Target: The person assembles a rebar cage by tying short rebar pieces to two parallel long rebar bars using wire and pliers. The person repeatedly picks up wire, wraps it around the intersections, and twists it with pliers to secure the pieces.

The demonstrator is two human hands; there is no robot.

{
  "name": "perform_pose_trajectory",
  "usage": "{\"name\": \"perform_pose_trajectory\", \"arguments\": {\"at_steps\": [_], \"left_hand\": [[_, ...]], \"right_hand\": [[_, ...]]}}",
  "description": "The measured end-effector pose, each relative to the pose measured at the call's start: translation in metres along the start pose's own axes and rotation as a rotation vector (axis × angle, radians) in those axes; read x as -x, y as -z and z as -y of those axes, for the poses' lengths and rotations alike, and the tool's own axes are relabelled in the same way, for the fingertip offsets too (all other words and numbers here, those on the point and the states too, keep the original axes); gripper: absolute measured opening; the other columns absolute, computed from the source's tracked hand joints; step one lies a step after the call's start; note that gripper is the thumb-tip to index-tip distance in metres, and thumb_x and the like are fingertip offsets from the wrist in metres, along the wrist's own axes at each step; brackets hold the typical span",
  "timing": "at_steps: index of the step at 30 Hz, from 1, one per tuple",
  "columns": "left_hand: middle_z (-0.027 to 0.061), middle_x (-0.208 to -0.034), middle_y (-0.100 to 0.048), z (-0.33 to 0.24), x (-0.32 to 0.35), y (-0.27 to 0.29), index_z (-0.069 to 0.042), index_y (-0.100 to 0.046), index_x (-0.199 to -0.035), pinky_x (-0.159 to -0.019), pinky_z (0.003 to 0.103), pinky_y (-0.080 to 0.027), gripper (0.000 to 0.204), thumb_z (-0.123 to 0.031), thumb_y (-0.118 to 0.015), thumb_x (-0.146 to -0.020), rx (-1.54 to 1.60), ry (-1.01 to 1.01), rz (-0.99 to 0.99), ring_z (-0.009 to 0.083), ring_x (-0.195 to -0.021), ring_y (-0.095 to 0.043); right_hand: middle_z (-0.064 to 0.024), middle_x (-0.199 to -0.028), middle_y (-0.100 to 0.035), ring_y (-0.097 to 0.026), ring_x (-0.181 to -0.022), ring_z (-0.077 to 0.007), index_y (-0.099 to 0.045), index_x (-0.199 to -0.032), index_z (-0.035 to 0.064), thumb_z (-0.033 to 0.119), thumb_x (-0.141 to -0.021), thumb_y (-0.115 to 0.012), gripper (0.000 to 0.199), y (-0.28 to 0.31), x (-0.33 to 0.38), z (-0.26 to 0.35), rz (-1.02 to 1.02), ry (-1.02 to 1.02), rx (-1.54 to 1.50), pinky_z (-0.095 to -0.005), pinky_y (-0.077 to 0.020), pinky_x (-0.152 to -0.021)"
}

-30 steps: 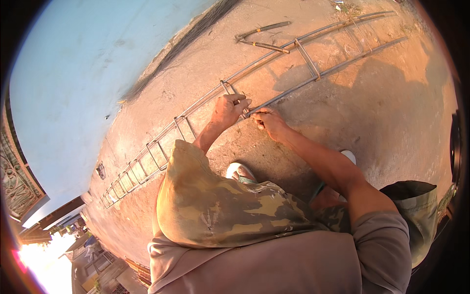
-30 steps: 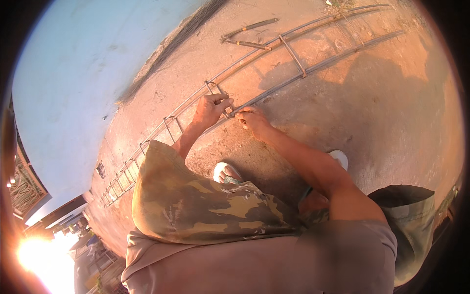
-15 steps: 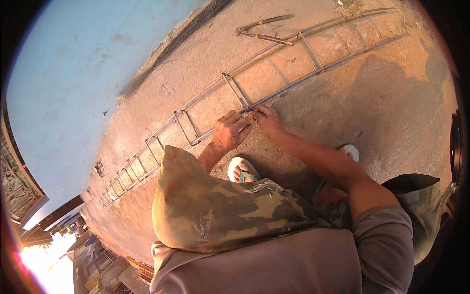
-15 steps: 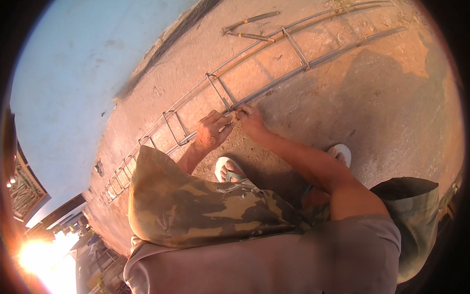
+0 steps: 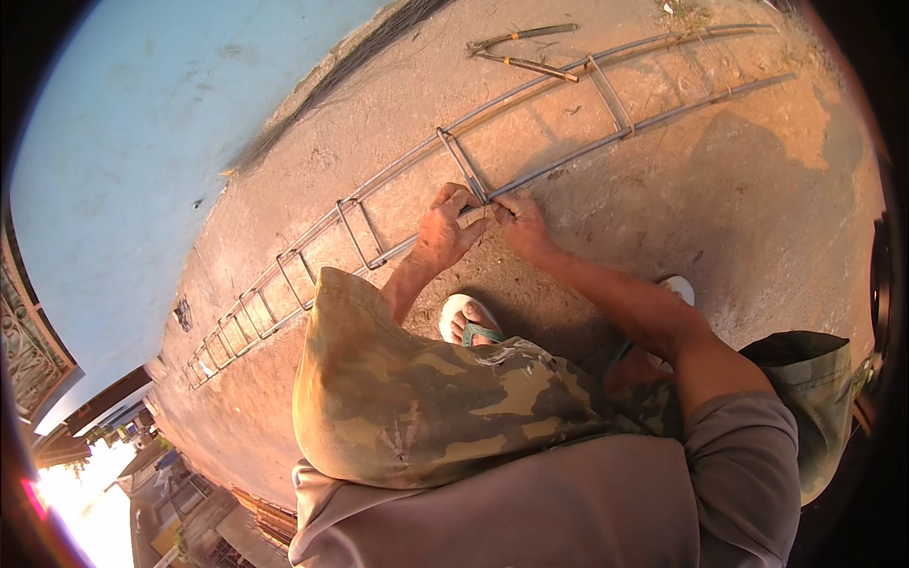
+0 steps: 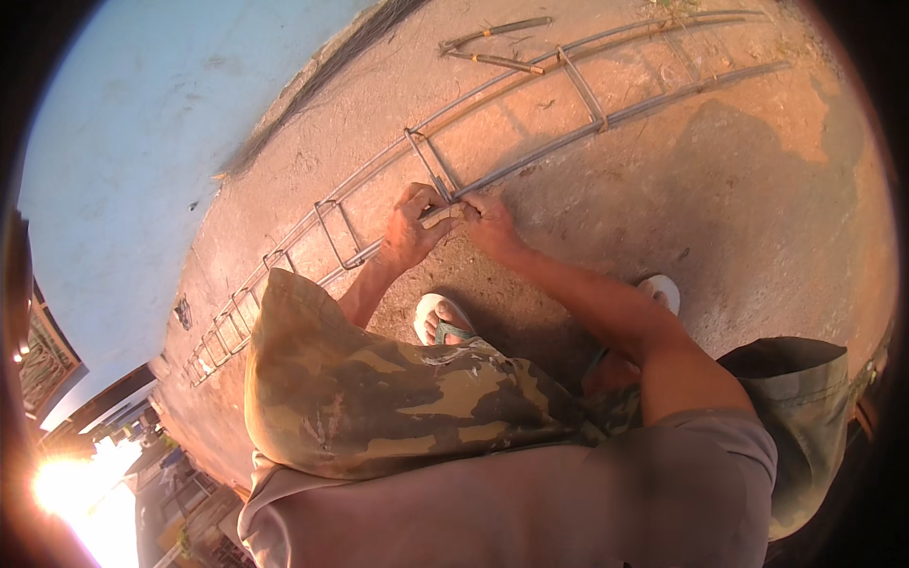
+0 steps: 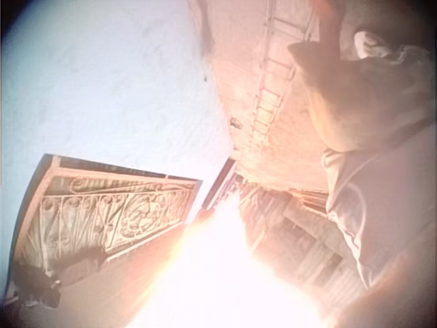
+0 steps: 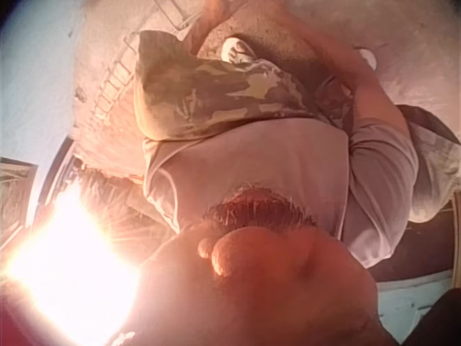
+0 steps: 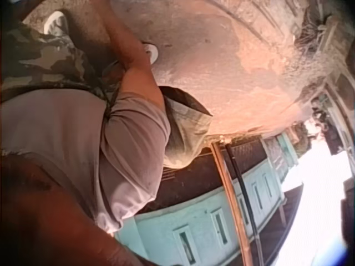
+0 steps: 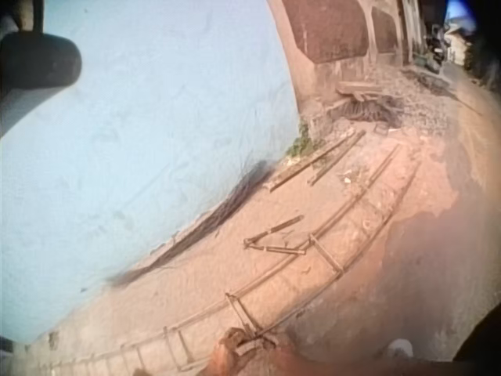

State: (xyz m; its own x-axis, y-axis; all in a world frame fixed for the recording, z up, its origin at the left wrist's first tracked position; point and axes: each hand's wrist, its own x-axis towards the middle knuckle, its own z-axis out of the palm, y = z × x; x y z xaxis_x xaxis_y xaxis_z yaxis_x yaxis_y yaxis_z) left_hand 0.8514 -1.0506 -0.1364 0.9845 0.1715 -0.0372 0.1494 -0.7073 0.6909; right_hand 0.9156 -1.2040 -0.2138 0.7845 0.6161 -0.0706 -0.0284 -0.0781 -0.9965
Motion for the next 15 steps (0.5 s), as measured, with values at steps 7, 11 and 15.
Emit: {"name": "perform_pose_trajectory", "arguments": {"at_steps": [7, 11, 15], "left_hand": [[0.0163, -0.077, -0.067, 0.012, -0.014, -0.002, -0.001, -0.063, -0.094, -0.068, 0.041, -0.053, 0.02, -0.015, -0.071, -0.082, -0.337, -0.068, 0.043, 0.0324, -0.075, -0.067], [0.019, -0.085, -0.069, 0.006, -0.013, -0.012, 0.002, -0.063, -0.097, -0.073, 0.042, -0.053, 0.024, -0.014, -0.069, -0.08, -0.473, 0.08, 0.008, 0.0339, -0.079, -0.067], [0.0188, -0.094, -0.071, -0.006, -0.023, 0.001, 0.006, -0.059, -0.117, -0.087, 0.039, -0.05, 0.044, -0.012, -0.069, -0.078, 0.312, 0.568, 0.147, 0.0297, -0.098, -0.066]], "right_hand": [[-0.0293, -0.098, -0.061, -0.061, -0.09, -0.0446, -0.06, -0.109, -0.0055, -0.004, -0.084, -0.049, 0.027, 0.012, 0.002, 0.017, 0.094, 0.075, 0.308, -0.0457, -0.0493, -0.074], [-0.0291, -0.098, -0.061, -0.059, -0.093, -0.0466, -0.06, -0.107, -0.0055, -0.005, -0.082, -0.049, 0.028, 0.013, -0.001, 0.018, 0.127, 0.128, 0.372, -0.0501, -0.0487, -0.078], [-0.0286, -0.103, -0.061, -0.058, -0.098, -0.0463, -0.06, -0.107, -0.0045, -0.002, -0.082, -0.05, 0.027, 0.014, -0.001, 0.005, 0.128, 0.183, 0.38, -0.0514, -0.0479, -0.083]]}}
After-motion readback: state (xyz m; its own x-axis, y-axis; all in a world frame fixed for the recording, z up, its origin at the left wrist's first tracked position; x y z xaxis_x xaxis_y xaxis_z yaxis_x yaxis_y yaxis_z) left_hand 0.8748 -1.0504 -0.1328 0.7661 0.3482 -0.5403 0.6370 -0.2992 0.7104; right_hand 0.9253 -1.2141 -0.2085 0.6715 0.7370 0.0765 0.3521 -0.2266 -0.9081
